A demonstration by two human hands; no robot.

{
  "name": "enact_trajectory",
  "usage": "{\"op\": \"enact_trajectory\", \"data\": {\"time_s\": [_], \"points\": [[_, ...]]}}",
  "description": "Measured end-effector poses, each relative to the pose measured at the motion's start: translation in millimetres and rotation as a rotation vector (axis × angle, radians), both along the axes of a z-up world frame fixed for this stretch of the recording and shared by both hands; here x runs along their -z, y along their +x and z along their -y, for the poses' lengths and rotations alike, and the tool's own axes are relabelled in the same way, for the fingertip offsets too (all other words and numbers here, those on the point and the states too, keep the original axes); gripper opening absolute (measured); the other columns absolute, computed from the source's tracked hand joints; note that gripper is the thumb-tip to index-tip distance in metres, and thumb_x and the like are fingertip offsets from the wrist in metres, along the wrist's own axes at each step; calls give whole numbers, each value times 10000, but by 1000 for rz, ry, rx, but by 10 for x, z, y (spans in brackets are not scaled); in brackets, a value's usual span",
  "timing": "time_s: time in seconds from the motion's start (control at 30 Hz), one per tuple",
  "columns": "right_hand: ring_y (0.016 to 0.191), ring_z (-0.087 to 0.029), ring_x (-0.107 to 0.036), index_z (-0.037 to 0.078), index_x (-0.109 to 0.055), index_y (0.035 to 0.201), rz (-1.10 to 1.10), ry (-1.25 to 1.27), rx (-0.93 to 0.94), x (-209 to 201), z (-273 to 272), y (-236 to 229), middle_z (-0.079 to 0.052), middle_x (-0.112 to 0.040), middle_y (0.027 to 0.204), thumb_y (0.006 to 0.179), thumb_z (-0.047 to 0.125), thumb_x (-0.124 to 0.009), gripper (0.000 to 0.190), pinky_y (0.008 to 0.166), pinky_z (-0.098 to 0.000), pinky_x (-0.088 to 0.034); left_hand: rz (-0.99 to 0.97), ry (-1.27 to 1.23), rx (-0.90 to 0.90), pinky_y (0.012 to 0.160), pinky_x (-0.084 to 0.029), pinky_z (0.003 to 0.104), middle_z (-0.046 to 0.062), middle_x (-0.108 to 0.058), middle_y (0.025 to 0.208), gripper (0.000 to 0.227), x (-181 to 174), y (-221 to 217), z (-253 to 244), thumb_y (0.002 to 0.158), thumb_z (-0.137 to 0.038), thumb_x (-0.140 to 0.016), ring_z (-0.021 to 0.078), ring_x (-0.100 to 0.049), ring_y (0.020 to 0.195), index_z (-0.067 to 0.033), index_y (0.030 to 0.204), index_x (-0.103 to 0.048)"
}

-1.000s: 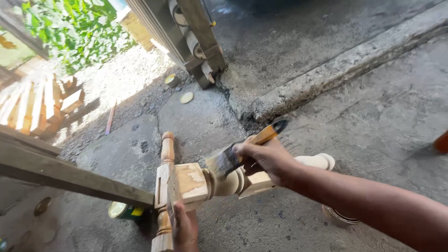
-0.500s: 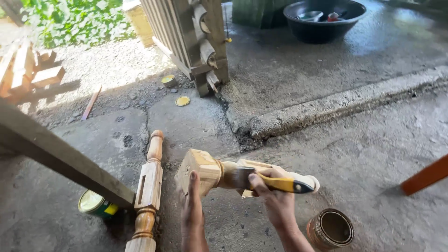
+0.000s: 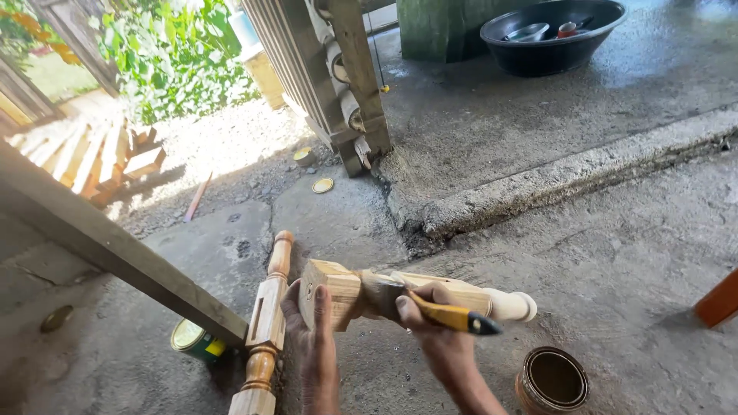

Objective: The person applies varnish to wooden furniture legs using a brush.

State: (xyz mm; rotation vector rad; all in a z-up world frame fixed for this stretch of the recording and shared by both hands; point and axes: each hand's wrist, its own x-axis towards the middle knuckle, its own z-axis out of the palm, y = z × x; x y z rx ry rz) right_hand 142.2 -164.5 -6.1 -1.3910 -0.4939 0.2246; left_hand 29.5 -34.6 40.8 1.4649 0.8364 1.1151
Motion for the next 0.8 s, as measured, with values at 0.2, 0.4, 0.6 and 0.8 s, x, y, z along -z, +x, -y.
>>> {"op": "enact_trajectory", "data": {"time_s": [0.2, 0.4, 0.6, 0.8], "points": [[685, -97, -654, 6, -684, 948, -163, 106, 113, 89, 218, 140, -49, -712, 788, 891, 185, -704, 189, 605, -251, -562, 11, 0, 52, 1024, -468, 389, 151, -594, 1286, 683, 23, 25, -62, 928, -498, -616, 213, -573, 1202, -28, 1394, -444], [651, -144, -689, -25, -713, 917, -330, 353, -57, 36, 109, -303, -103, -728, 760, 895, 172, -735, 199, 588, -277, -610, -28, 129, 52, 1048, -427, 365, 143, -600, 1268, 651, -45, 24, 104, 972, -509, -578, 210, -564, 1191, -2, 1367, -477], [649, -152, -700, -29, -704, 914, -402, 353, -179, 142, 224, -2, -96, -719, 784, 894, 182, -732, 214, 591, -298, -630, -13, 45, 57, 1010, -460, 362, 148, -623, 1191, 606, 61, 4, -100, 981, -496, -581, 211, -596, 1131, -7, 1330, -504], [635, -166, -727, -5, -688, 941, -455, 390, -261, 8, 220, -100, -90, -719, 782, 887, 225, -719, 238, 601, -294, -618, 110, -21, 195, 975, -473, 375, 127, -606, 1236, 581, -7, -9, -79, 955, -462, -608, 205, -584, 1147, -49, 1340, -473]]}}
